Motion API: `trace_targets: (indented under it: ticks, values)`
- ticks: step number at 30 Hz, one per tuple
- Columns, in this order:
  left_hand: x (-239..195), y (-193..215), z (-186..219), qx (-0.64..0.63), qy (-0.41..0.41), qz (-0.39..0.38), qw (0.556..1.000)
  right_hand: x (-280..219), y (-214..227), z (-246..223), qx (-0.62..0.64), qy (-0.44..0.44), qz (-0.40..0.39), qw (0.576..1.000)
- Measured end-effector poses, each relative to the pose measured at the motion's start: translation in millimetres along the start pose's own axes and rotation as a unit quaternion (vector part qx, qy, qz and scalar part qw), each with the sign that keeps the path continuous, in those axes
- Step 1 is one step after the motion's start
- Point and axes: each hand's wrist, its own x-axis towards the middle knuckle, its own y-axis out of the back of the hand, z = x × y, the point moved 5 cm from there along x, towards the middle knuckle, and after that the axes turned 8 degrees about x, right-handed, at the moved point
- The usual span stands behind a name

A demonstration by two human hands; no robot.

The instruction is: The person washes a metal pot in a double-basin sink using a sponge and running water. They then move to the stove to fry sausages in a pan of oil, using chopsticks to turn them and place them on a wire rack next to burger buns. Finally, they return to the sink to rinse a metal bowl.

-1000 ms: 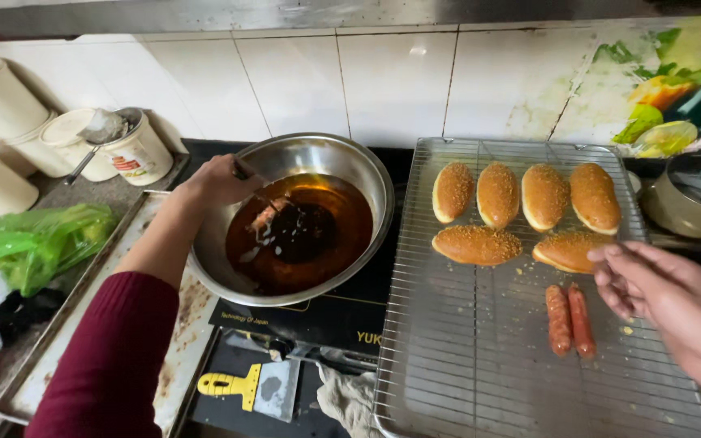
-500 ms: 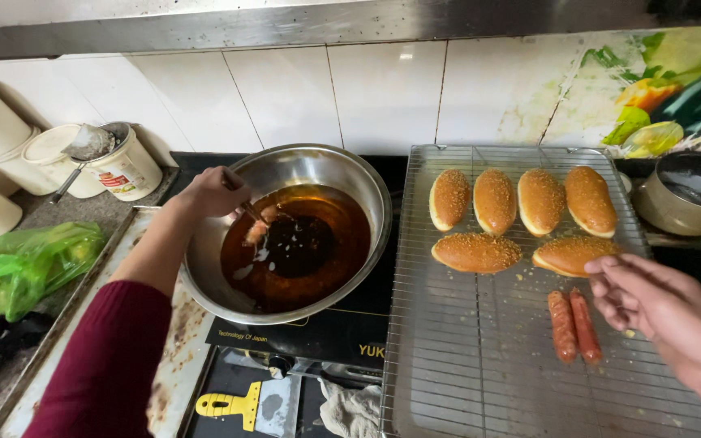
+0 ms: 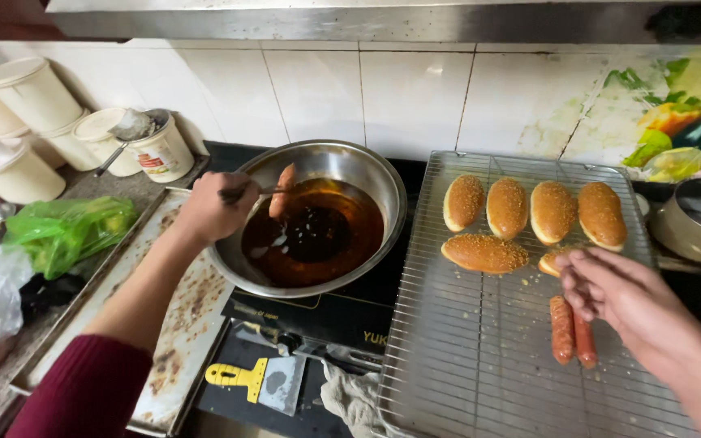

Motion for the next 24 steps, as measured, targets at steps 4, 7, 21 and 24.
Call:
trace_targets:
  ticks: [4, 7, 21, 24]
  values:
    - [-47.4, 21.2, 26.9, -0.066, 0.053, 0.074, 0.994, 1.8, -12.7, -2.2, -0.012, 0.006, -0.03, 0.999]
    - [-83.6, 24.0, 51.1, -0.105, 0.051, 0.129, 0.985, 3.8, -18.2, -1.5, -0.014, 0.007, -0.046, 0.999]
    - [-193.3, -2.5, 116.4, -0.117, 0.118, 0.247, 0.955, 7.2, -32.7, 5.7, -0.012, -0.015, -0.091, 0.996]
    - [-197.5, -1.1, 123.2, -0.122, 0.117, 0.252, 0.953, 3.4, -32.1, 3.8, -0.017, -0.01, -0.097, 0.995]
